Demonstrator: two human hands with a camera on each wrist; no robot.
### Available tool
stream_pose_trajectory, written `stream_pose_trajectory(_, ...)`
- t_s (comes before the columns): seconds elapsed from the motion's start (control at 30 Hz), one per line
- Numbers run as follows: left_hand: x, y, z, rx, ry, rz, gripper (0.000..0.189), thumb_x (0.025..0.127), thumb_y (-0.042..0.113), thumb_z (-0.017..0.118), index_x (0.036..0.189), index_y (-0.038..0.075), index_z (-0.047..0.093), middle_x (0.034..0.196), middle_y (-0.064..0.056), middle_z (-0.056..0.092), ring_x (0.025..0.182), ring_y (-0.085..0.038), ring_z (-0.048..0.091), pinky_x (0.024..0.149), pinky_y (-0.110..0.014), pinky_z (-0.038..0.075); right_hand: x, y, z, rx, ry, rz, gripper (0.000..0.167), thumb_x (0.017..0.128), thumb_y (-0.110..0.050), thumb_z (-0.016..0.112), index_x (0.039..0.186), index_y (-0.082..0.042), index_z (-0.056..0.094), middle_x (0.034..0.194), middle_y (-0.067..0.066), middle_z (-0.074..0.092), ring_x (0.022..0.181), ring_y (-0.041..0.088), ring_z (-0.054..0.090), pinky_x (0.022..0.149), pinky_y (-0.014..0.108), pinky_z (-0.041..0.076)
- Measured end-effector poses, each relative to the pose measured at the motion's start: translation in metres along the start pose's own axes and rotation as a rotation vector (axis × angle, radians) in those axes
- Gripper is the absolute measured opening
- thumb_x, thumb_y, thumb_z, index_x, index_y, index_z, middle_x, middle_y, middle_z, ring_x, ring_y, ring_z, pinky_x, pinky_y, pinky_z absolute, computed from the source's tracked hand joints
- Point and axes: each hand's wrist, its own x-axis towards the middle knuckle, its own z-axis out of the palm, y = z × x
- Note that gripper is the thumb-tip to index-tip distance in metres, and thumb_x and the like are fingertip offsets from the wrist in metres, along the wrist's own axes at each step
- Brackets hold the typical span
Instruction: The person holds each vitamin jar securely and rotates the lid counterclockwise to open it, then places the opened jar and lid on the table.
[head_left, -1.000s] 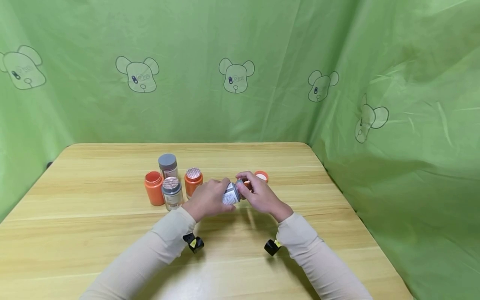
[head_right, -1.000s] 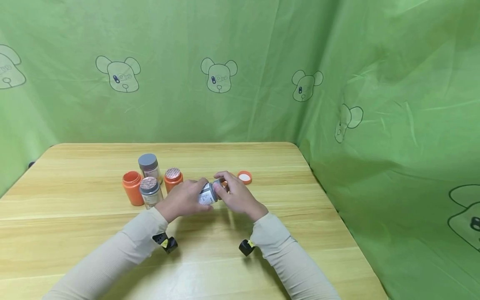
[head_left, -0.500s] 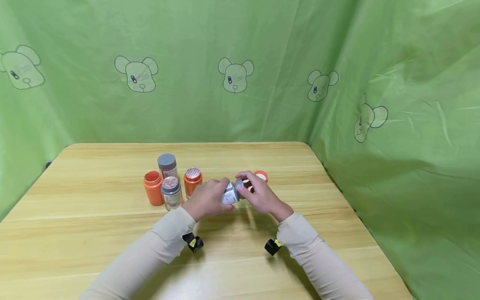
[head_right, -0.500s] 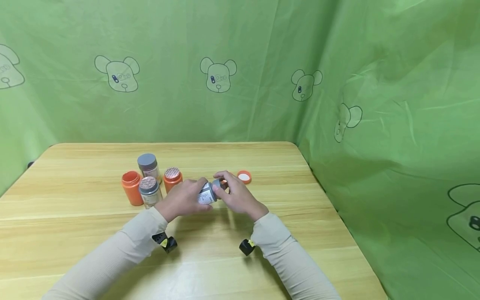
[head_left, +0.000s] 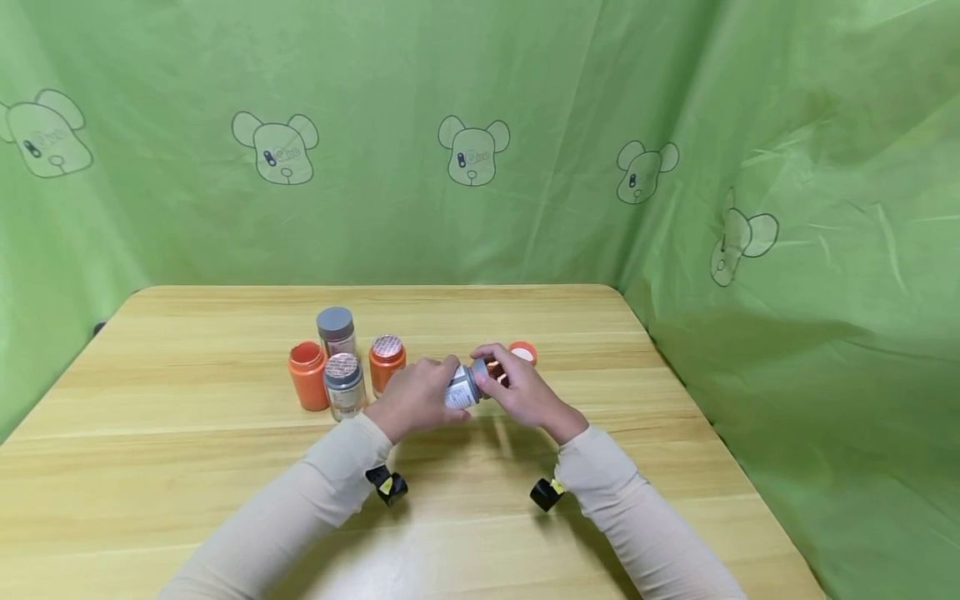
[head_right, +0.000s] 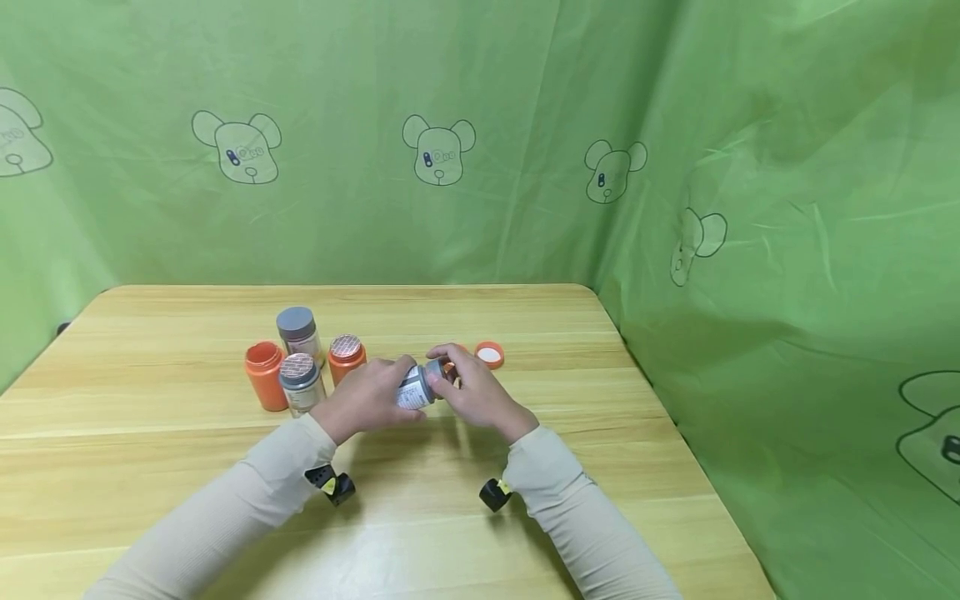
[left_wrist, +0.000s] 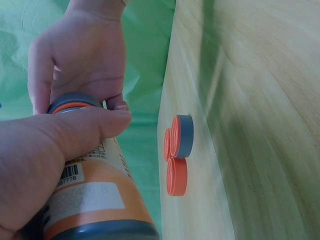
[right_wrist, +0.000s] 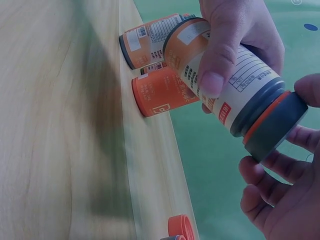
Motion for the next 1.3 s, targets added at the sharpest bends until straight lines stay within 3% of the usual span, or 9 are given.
stream_pose_trajectory(0.17, 0.0002, -0.0001, 0.0005, 0.003, 0.007, 0.006, 0.062, 0.072, 0.038, 0.085, 0.116, 0.004, 0.057, 0.086, -0.008, 0.064, 0.067, -0.017, 0.059, 0.056, -0.030, 0.050, 0.0006, 0.0012, 0.0011, -0.018, 0.013, -0.009, 0.041, 0.102, -0.034, 0.046, 0.125, 0.000, 0.051, 0.101, 0.012, 0.061, 0.075, 0.018, 0.058, 0.063, 0.032, 0.051)
stream_pose_trajectory(0.3, 0.0004, 0.0002, 0.0005, 0.002, -0.002, 0.001, 0.063, 0.073, 0.038, 0.085, 0.117, 0.004, 0.056, 0.087, -0.008, 0.064, 0.068, -0.017, 0.059, 0.057, -0.030, 0.050, 0.0010, 0.0017, 0.0023, -0.024, 0.015, 0.015, 0.035, 0.102, -0.027, 0.046, 0.125, -0.001, 0.051, 0.096, 0.010, 0.061, 0.075, 0.017, 0.058, 0.064, 0.031, 0.051)
stream_pose_trajectory(0.47, 0.0005, 0.0000, 0.0010, 0.007, -0.013, -0.010, 0.064, 0.073, 0.039, 0.084, 0.118, 0.004, 0.056, 0.088, -0.008, 0.064, 0.070, -0.017, 0.060, 0.058, -0.030, 0.051, -0.0002, 0.0015, 0.0020, -0.007, 0.007, 0.022, 0.032, 0.100, -0.020, 0.049, 0.126, -0.002, 0.050, 0.105, 0.013, 0.060, 0.077, 0.022, 0.058, 0.064, 0.035, 0.050)
stream_pose_trajectory(0.6, 0.0006, -0.0004, 0.0012, 0.006, -0.007, -0.011, 0.063, 0.073, 0.039, 0.085, 0.117, 0.005, 0.057, 0.088, -0.008, 0.064, 0.069, -0.017, 0.059, 0.058, -0.030, 0.050, 0.0002, 0.0010, 0.0015, -0.005, 0.017, 0.012, 0.034, 0.099, -0.022, 0.048, 0.126, -0.001, 0.050, 0.110, 0.016, 0.060, 0.079, 0.020, 0.058, 0.065, 0.034, 0.050)
stream_pose_trajectory(0.77, 0.0013, -0.0001, 0.0010, -0.007, -0.009, -0.014, 0.063, 0.073, 0.039, 0.085, 0.117, 0.005, 0.057, 0.088, -0.008, 0.064, 0.069, -0.017, 0.059, 0.058, -0.030, 0.050, 0.0011, 0.0010, 0.0015, -0.022, 0.040, 0.015, 0.035, 0.103, -0.028, 0.045, 0.124, 0.000, 0.051, 0.103, 0.015, 0.062, 0.078, 0.017, 0.060, 0.067, 0.031, 0.052)
stream_pose_trajectory(0.9, 0.0015, -0.0001, 0.0011, -0.006, -0.015, -0.013, 0.063, 0.073, 0.039, 0.084, 0.118, 0.005, 0.056, 0.089, -0.008, 0.064, 0.070, -0.017, 0.059, 0.059, -0.031, 0.051, 0.0013, 0.0008, 0.0017, -0.014, 0.034, 0.043, 0.030, 0.102, -0.022, 0.047, 0.123, -0.001, 0.052, 0.100, 0.012, 0.062, 0.078, 0.017, 0.059, 0.068, 0.032, 0.052)
stream_pose_trajectory(1.1, 0.0023, -0.0007, 0.0014, 0.003, -0.006, -0.007, 0.063, 0.073, 0.039, 0.085, 0.117, 0.004, 0.057, 0.088, -0.008, 0.064, 0.070, -0.017, 0.059, 0.058, -0.030, 0.050, 0.0006, -0.0005, 0.0012, 0.032, 0.017, 0.060, 0.029, 0.100, -0.018, 0.049, 0.125, -0.002, 0.051, 0.108, 0.015, 0.060, 0.081, 0.023, 0.060, 0.068, 0.034, 0.052)
stream_pose_trajectory(1.3, 0.0027, -0.0007, 0.0015, 0.002, -0.004, -0.010, 0.064, 0.072, 0.039, 0.085, 0.118, 0.004, 0.057, 0.089, -0.009, 0.065, 0.071, -0.018, 0.060, 0.059, -0.030, 0.051, 0.0010, -0.0001, 0.0009, 0.028, 0.028, 0.046, 0.036, 0.101, -0.026, 0.047, 0.126, 0.000, 0.050, 0.110, 0.017, 0.060, 0.081, 0.022, 0.061, 0.067, 0.034, 0.053)
